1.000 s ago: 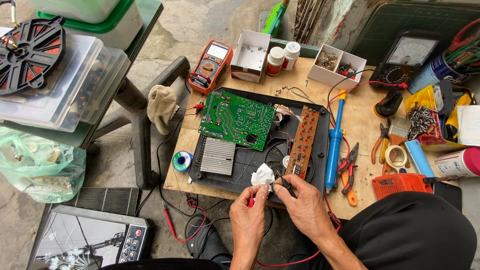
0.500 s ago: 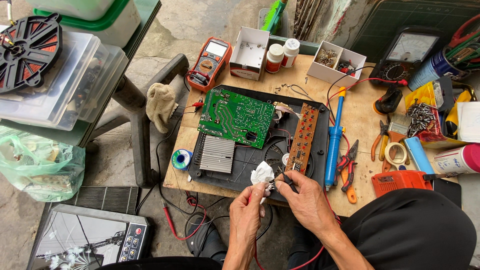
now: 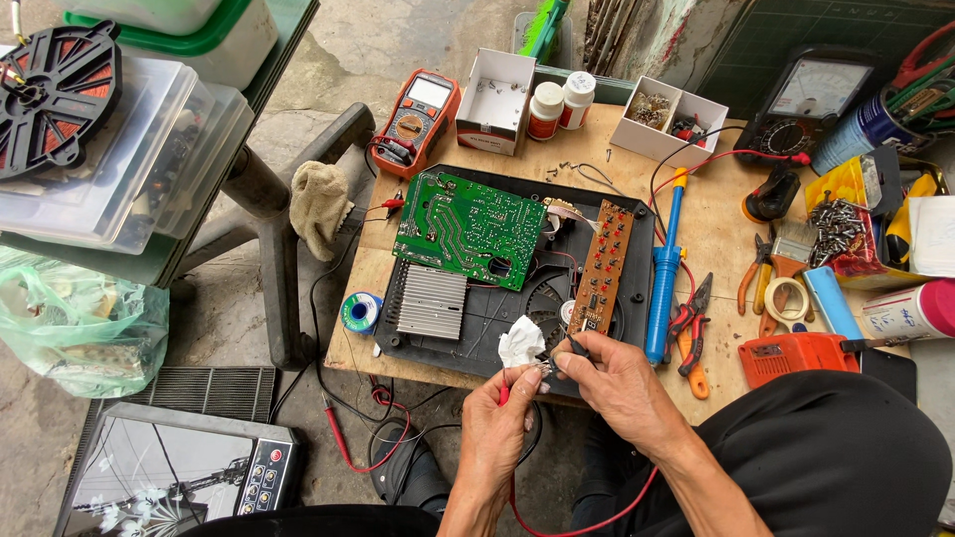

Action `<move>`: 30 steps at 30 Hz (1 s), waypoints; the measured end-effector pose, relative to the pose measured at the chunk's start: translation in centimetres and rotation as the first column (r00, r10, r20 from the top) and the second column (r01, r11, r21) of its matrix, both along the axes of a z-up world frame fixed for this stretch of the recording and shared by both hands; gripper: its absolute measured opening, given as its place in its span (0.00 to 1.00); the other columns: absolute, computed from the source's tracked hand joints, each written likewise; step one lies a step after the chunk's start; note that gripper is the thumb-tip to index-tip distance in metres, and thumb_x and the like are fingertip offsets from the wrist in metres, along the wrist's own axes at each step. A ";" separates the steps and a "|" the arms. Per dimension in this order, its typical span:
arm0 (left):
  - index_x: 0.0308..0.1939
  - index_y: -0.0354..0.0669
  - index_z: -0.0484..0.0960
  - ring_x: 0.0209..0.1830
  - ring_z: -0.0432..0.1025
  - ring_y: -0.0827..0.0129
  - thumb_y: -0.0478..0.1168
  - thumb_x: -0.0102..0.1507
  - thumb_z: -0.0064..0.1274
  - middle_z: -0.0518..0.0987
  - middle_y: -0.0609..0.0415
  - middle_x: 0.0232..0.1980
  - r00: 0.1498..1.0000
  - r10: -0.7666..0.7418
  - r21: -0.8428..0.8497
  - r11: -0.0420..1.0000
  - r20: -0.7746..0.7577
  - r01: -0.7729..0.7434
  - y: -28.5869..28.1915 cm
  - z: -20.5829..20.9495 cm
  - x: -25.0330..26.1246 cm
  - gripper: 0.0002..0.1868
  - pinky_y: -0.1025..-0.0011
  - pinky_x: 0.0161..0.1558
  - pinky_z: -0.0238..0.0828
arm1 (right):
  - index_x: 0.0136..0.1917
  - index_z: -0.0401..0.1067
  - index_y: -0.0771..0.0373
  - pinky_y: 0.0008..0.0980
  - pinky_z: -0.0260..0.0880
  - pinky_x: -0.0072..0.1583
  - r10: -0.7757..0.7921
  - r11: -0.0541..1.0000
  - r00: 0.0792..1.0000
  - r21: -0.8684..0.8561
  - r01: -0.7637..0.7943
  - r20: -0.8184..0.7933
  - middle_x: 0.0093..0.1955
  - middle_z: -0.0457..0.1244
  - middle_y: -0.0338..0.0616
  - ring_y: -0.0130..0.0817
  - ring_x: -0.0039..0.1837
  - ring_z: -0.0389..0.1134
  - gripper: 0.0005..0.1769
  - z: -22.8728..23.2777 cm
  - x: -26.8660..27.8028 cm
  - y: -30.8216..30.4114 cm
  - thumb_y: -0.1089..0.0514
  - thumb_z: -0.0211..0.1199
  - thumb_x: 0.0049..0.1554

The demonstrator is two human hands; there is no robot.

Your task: The person cleans a small electronic component with a white cloth and tests it with a multimeter. They then use a magnifying glass to inspect the component and a soldering iron to work on it.

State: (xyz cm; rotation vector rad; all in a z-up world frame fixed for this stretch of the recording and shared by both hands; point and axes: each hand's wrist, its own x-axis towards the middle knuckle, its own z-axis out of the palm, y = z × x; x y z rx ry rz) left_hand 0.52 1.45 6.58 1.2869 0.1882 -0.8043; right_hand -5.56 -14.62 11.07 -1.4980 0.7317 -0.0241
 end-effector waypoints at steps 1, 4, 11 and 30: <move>0.42 0.38 0.93 0.20 0.59 0.79 0.44 0.70 0.67 0.73 0.58 0.22 1.000 0.000 0.001 1.000 0.000 0.000 0.0 0.0 0.0 0.12 0.78 0.26 0.50 | 0.47 0.76 0.63 0.27 0.40 0.33 0.000 1.000 1.000 0.001 0.000 0.000 0.38 0.61 0.39 0.22 0.30 0.46 0.07 0.4 0.0 -0.1 0.59 0.66 0.68; 0.40 0.40 0.91 0.19 0.57 0.79 0.45 0.70 0.66 0.71 0.58 0.21 0.998 -0.009 -0.025 1.000 -0.064 0.007 0.1 1.0 0.1 0.12 0.77 0.26 0.45 | 0.50 0.79 0.66 0.25 0.43 0.33 0.010 0.999 0.999 0.040 -0.008 -0.050 0.40 0.62 0.43 0.22 0.31 0.46 0.08 1.2 0.0 -0.3 0.59 0.67 0.68; 0.49 0.43 0.94 0.17 0.60 0.78 0.46 0.66 0.68 0.80 0.55 0.32 0.986 -0.036 0.107 0.993 -0.164 0.054 0.0 2.4 0.5 0.13 0.78 0.22 0.48 | 0.46 0.81 0.60 0.28 0.43 0.37 0.110 0.985 0.991 -0.126 -0.119 -0.079 0.31 0.50 0.32 0.22 0.33 0.46 0.08 1.1 -0.3 -1.2 0.57 0.68 0.68; 0.37 0.43 0.93 0.15 0.55 0.76 0.45 0.67 0.72 0.66 0.56 0.16 0.984 -0.034 0.114 0.992 -0.174 0.055 -0.6 2.7 0.0 0.10 0.74 0.21 0.44 | 0.45 0.77 0.59 0.30 0.43 0.38 0.189 0.978 0.978 -0.077 -0.196 -0.086 0.32 0.49 0.32 0.22 0.35 0.46 0.11 2.5 -0.2 -2.1 0.55 0.66 0.70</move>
